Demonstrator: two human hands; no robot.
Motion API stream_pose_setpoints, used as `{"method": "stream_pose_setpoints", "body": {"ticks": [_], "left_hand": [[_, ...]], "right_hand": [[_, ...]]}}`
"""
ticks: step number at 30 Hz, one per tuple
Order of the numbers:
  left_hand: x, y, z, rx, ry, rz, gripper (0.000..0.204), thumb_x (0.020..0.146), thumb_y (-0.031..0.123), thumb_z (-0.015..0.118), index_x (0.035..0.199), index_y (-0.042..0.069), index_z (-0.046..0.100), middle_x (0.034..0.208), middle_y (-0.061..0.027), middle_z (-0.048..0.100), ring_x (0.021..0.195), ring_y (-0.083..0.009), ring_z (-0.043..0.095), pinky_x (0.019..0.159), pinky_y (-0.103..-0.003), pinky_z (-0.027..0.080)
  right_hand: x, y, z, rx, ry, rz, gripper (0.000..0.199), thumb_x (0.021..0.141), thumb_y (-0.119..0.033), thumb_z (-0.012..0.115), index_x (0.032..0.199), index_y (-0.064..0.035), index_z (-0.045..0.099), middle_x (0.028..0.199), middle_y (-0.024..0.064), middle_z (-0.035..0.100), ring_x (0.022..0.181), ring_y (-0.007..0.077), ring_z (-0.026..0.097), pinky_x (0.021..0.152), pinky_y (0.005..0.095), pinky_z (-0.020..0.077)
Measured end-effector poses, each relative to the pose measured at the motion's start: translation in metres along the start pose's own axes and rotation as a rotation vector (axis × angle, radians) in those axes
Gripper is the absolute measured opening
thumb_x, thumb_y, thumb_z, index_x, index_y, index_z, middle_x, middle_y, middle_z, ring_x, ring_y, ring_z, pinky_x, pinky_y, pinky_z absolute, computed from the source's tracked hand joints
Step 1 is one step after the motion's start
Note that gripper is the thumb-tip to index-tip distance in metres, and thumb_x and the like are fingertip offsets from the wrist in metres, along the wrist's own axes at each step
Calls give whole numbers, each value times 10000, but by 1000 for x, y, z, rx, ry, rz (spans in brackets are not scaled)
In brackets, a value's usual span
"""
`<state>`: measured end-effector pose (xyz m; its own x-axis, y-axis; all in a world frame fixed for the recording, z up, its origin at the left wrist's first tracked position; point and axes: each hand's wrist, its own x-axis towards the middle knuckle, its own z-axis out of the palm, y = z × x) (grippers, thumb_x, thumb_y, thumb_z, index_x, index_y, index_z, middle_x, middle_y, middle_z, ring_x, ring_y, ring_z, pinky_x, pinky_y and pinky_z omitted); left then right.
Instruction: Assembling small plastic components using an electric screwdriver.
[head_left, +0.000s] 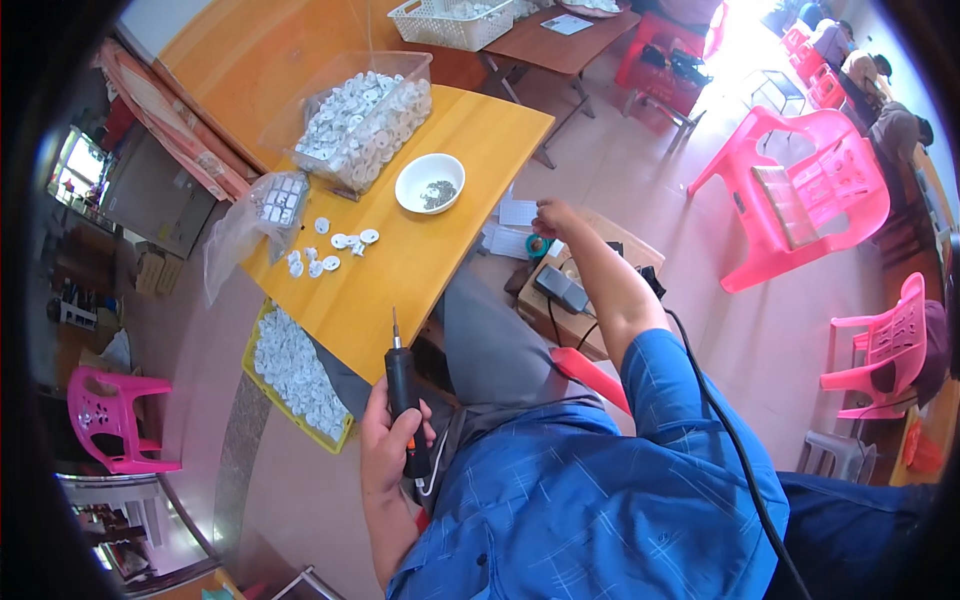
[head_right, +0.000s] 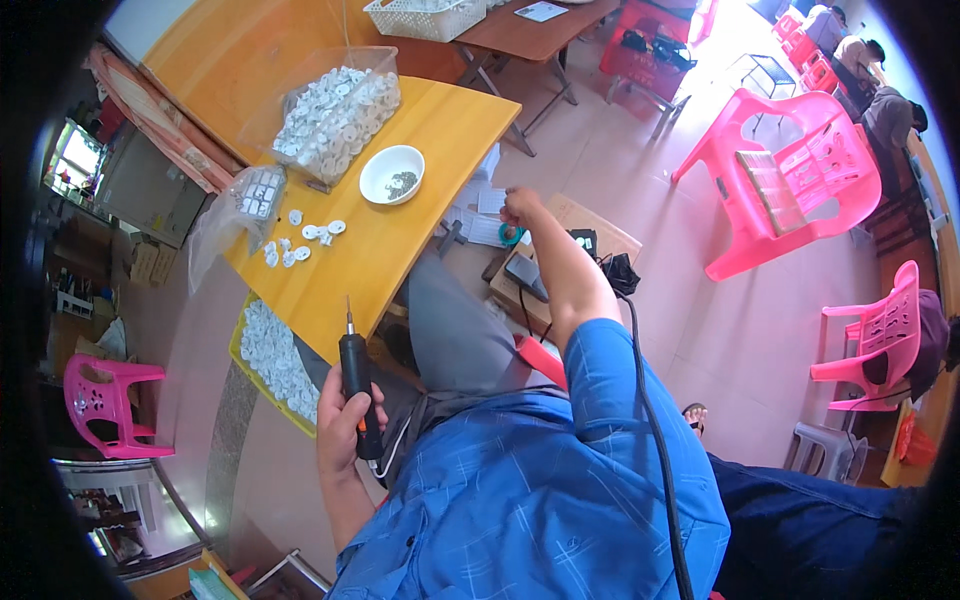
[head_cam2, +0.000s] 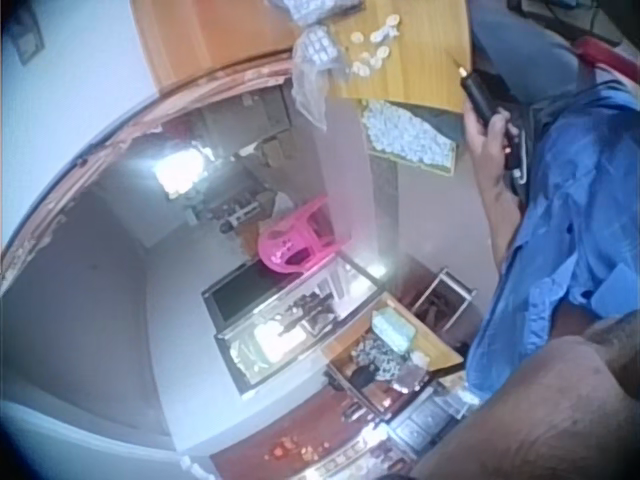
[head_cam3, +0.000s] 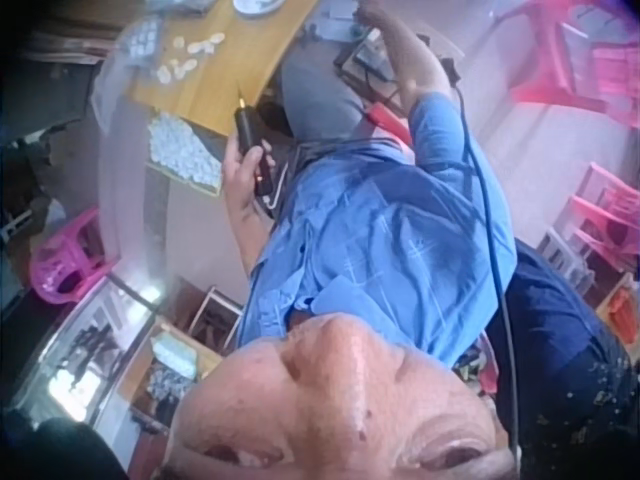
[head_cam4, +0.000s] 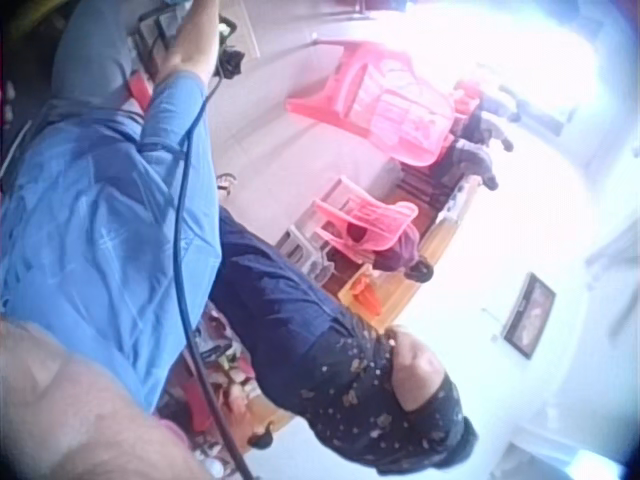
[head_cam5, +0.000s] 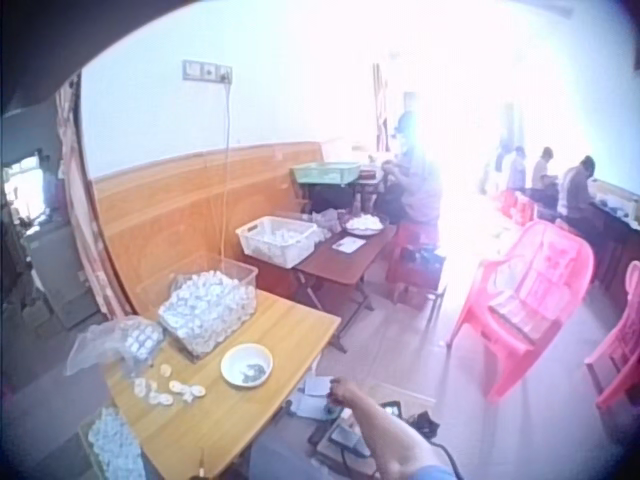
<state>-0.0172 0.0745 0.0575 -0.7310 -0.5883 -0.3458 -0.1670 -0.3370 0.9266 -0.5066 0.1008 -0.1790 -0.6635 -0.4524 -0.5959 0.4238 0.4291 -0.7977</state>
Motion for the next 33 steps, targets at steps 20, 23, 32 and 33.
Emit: {"method": "stream_pose_setpoints", "body": {"ticks": [20, 23, 32, 33], "left_hand": [[7, 3, 0, 25, -6, -16, 579, 874, 140, 608, 1397, -16, 413, 919, -102, 631, 668, -142, 636, 593, -266, 543], [7, 6, -2, 21, 14, -14, 575, 872, 140, 605, 1393, -15, 419, 920, -105, 630, 684, -145, 633, 626, -271, 541], [16, -2, -2, -110, -159, -27, 652, 903, 71, 590, 1501, -11, 345, 979, -111, 608, 724, -137, 623, 647, -274, 534], [10, -5, -12, -95, -77, -43, 647, 895, 85, 588, 1494, 3, 358, 966, -107, 622, 714, -142, 631, 641, -281, 536]], "right_hand": [[-6, 1, 59, -229, -158, 90, 777, 950, -19, 543, 1611, -222, 188, 912, 116, 739, 629, 188, 688, 535, 369, 557], [-3, -6, 66, -213, -113, 90, 781, 958, -33, 558, 1615, -225, 183, 922, 121, 737, 621, 183, 677, 550, 356, 557], [16, 18, 9, -826, -68, -173, 284, 939, -62, 542, 1212, -10, 604, 908, 162, 719, 691, 219, 710, 604, 392, 587], [-7, 21, 54, -658, -31, -230, 196, 912, -66, 573, 1091, 1, 617, 809, 154, 701, 656, 222, 708, 583, 388, 583]]}}
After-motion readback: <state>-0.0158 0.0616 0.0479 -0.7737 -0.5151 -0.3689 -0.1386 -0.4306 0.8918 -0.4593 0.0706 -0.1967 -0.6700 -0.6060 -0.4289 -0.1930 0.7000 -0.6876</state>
